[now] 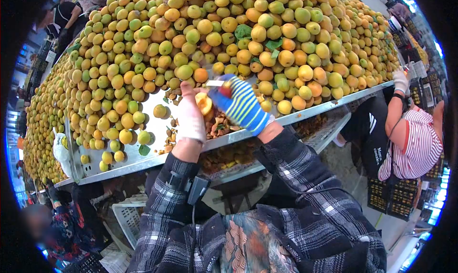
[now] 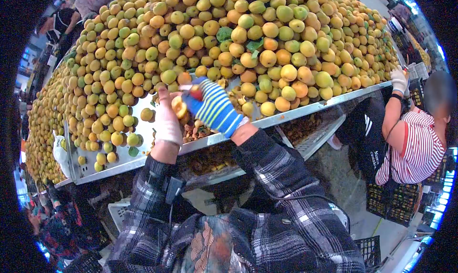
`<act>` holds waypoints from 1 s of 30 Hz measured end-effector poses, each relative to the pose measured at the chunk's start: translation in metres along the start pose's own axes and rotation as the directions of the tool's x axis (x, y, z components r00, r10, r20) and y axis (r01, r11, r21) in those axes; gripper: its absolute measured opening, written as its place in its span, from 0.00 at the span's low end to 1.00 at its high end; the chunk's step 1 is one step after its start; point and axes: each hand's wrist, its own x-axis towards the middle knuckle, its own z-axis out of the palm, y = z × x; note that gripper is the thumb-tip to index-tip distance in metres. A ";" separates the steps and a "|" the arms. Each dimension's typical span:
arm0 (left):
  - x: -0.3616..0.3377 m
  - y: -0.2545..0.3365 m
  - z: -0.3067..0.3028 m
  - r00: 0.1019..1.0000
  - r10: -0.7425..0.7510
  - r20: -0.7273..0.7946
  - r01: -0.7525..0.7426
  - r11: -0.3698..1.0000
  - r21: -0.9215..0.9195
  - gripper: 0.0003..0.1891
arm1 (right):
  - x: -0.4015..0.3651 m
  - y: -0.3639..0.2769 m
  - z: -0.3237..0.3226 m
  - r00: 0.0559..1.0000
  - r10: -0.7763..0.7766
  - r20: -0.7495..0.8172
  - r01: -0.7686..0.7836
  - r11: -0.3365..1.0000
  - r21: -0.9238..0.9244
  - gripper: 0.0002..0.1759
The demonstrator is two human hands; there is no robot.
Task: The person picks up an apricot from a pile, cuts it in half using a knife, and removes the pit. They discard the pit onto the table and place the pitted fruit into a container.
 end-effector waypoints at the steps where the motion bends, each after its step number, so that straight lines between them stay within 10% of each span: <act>1: -0.015 0.003 -0.001 0.990 0.065 0.124 -0.069 0.997 0.029 0.33 | 0.007 0.009 -0.003 0.993 0.027 -0.111 -0.012 0.990 0.138 0.15; 2: -0.018 -0.003 -0.011 0.937 0.055 0.346 -0.034 0.997 -0.068 0.25 | 0.015 0.019 -0.010 0.990 0.093 -0.104 -0.091 0.996 0.021 0.16; 4: -0.045 -0.005 -0.016 0.773 0.187 0.606 -0.536 0.704 0.466 0.17 | 0.017 0.010 -0.019 0.981 0.181 -0.065 -0.192 0.942 -0.275 0.21; 6: -0.061 -0.018 -0.016 0.629 -0.045 0.776 -0.578 0.641 0.505 0.13 | 0.014 0.013 -0.019 0.988 0.142 -0.063 -0.156 0.902 -0.402 0.22; 8: -0.079 -0.029 -0.014 0.716 -0.411 0.564 -0.232 0.622 0.748 0.15 | 0.010 0.012 -0.020 0.981 0.101 -0.165 -0.157 0.915 -0.372 0.21; 10: -0.080 -0.035 -0.024 0.705 -0.373 0.603 -0.354 0.552 0.755 0.20 | 0.009 0.013 -0.025 0.979 0.065 -0.193 -0.143 0.894 -0.424 0.20; 14: -0.083 -0.016 -0.034 0.649 -0.294 0.702 -0.740 -0.030 0.672 0.24 | 0.008 0.010 -0.037 0.961 -0.077 -0.267 -0.079 0.845 -0.528 0.18; 16: -0.082 0.034 -0.005 0.714 -0.477 0.513 -0.608 -0.059 0.792 0.20 | 0.005 0.003 -0.044 0.964 -0.035 -0.262 -0.080 0.906 -0.417 0.17; 20: -0.001 0.042 0.002 0.682 0.238 0.692 -0.689 -0.111 0.717 0.20 | 0.004 0.005 -0.048 0.970 -0.024 -0.242 -0.076 0.916 -0.394 0.17; 26: 0.087 0.034 0.014 0.575 0.172 0.800 -0.651 -0.497 0.574 0.19 | 0.005 -0.002 -0.046 0.976 -0.027 -0.218 -0.076 0.889 -0.451 0.20; 30: 0.090 0.026 0.020 0.691 0.047 0.722 -0.542 -0.627 0.559 0.18 | 0.009 0.007 -0.042 0.976 -0.050 -0.213 -0.057 0.881 -0.469 0.22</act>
